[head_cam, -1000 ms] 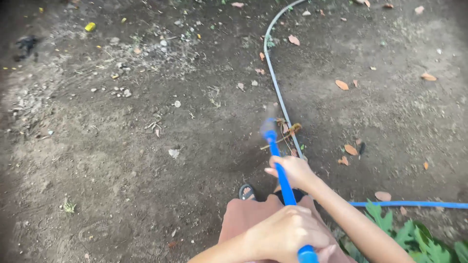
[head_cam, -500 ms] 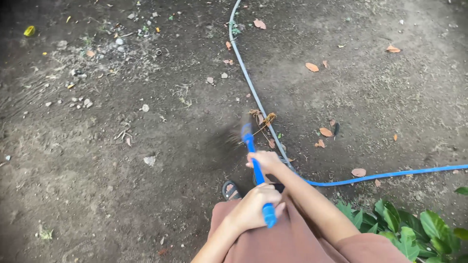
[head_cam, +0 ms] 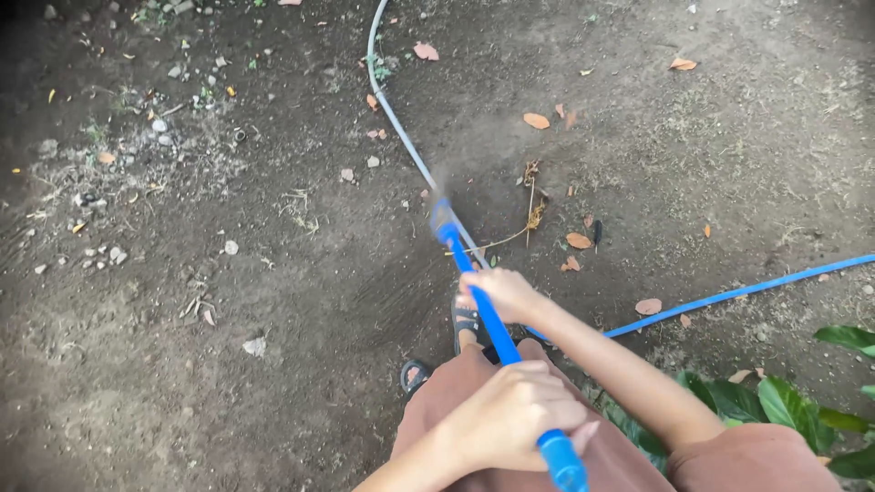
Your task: Sweeping dirt and debris from the ground around plants using a small broom.
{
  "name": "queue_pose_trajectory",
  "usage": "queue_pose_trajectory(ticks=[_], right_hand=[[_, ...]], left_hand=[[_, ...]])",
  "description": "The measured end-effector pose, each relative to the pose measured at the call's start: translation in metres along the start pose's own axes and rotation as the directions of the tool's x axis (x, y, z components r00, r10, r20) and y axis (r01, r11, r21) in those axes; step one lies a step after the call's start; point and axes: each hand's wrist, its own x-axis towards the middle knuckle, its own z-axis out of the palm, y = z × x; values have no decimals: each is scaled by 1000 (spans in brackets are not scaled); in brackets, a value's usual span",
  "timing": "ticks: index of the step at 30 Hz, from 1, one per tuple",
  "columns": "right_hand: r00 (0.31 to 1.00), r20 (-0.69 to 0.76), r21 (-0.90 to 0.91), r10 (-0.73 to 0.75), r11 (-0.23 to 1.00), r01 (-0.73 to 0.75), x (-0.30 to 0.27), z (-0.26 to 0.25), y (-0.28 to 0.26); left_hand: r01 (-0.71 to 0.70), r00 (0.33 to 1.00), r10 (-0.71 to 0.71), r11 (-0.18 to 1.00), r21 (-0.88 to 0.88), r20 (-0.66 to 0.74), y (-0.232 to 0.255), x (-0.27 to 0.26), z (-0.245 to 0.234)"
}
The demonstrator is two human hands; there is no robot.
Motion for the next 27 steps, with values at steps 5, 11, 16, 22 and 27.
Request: queue_pose_trajectory(ticks=[5,11,16,22,27], right_hand=[[986,163,34,-22,999,17,-1,21,40],[960,271,-148,72,988,-32,-16,-5,90],[977,179,-271,116,960,-65,0,-72,65],[980,178,-246,91,968,-46,78,-101,19],[990,134,-90,-43,994,56,171,-62,-21]], left_hand=[[114,993,-114,993,-24,12,-36,34,11],[197,964,-224,964,-176,-146,-57,25,-4],[217,817,-111,968,124,-566,56,80,-89],[430,861,-500,813,394,93,-53,32,-88],[272,899,-160,933,234,-407,9,83,-185]])
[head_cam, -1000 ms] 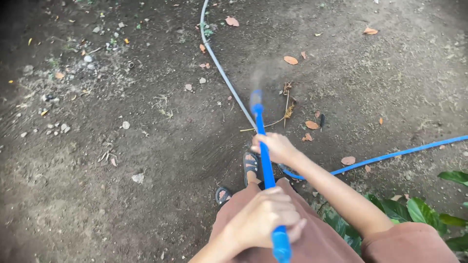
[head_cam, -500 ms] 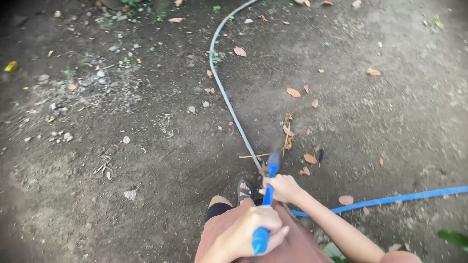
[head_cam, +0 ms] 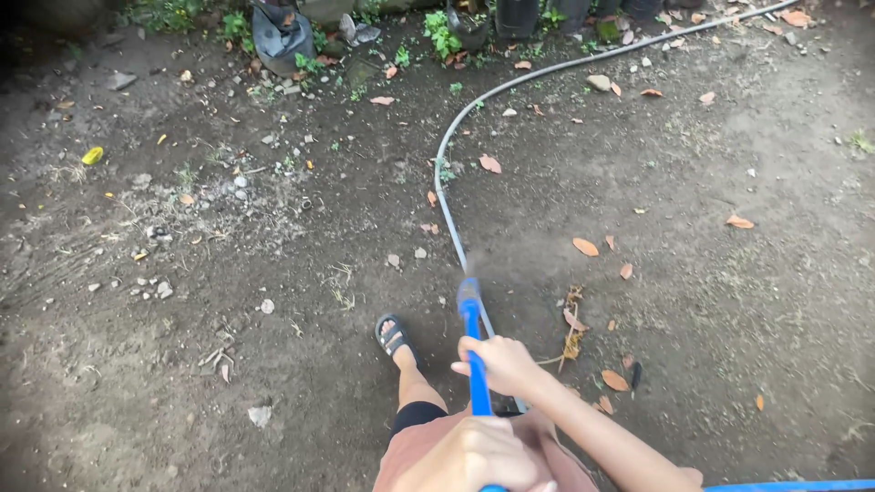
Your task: Sweeping dirt and debris from the ground around plants using a small broom.
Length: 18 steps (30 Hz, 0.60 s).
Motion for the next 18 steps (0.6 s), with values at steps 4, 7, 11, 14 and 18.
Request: queue_pose_trajectory(ticks=[4,7,11,14,18], right_hand=[[996,62,159,-63,986,53,100,26,-27],[990,106,281,-96,958,63,180,81,-22],[980,169,301,-109,952,54,256,89,-38],[964,266,161,19,985,-64,308,87,-38],[995,92,16,39,999,-41,344,76,-12]], left_hand=[[22,968,-32,999,-42,-250,-21,33,-59],[307,945,-314,948,-83,-89,-85,35,-81],[31,990,0,977,-211,144,-234,35,-81],[132,982,-115,985,-111,147,-269,33,-113],[127,992,-122,982,-139,42,-276,39,-170]])
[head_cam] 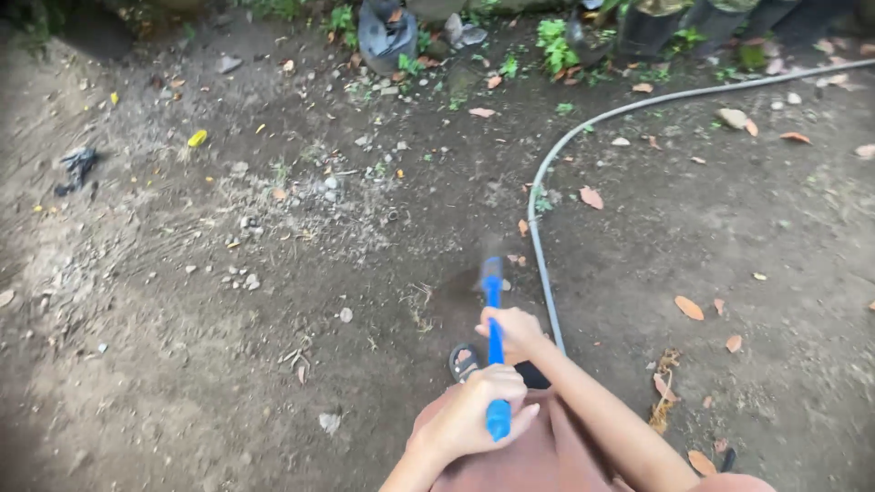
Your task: Sweeping dirt and debris from the ground around plants using a small broom.
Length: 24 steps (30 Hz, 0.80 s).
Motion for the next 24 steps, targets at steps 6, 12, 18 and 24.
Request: queue_pose_trajectory(ticks=[6,12,18,24], right_hand=[[993,-116,-104,-31,994,18,40,-79,-17],[987,-119,75,-110,990,120,107,-131,-64],[952,-133,212,-277,930,301,232,-129,-77],[979,-44,295,-199,934,203,351,-126,-36]], left_hand=[[-25,992,13,995,-96,-125,-14,22,-56],[-129,991,125,986,-104,-47,-8,90,-104],[-81,997,81,997,15,-13,-69,191,-148],[65,998,-61,991,114,-34,-161,278,-185]])
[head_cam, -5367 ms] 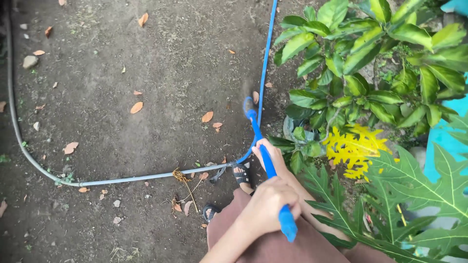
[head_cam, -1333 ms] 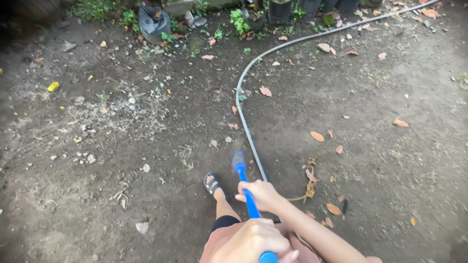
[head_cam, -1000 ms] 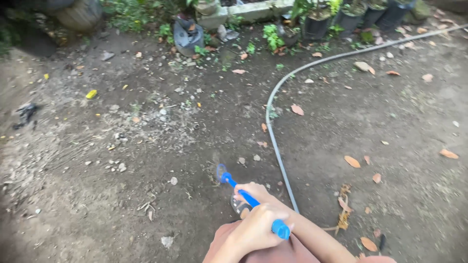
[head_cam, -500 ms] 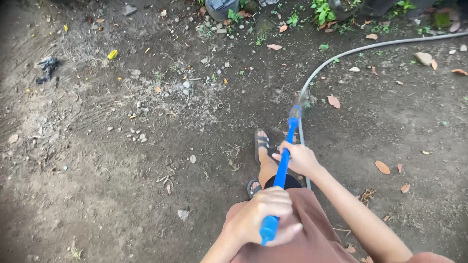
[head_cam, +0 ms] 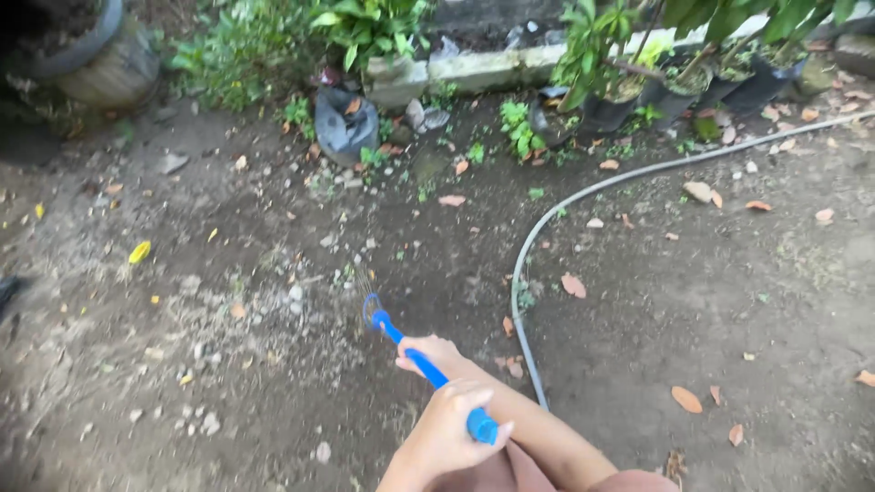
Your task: Sweeping dirt and debris from the ground around plants using a small broom.
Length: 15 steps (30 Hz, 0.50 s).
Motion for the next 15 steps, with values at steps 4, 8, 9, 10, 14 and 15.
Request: queue_pose_trajectory(ticks=[4,8,9,10,14,15], right_hand=[[995,72,-134,74,989,-64,33,-28,41],[985,-7,-231,174,958,-171,39,-66,63],[982,-66,-253,175,949,-187,39,-73,65],[977,-121,-273,177,940,-205,35,-80,67],[976,-190,-229,106,962,-149,47,-107,43],[982,-171,-228,86,966,-124,48,-114,29]], left_hand=[[23,1000,-24,990,-137,-10,-30,37,-26],[17,1000,-17,993,-115,2,-43,54,-45],[80,995,-89,981,-177,-48,-35,60,-53],[141,982,-168,959,-244,-92,-26,64,-59],[77,997,-79,987,-138,-4,-40,76,-92],[-9,1000,7,988,-154,-14,-36,79,-99]])
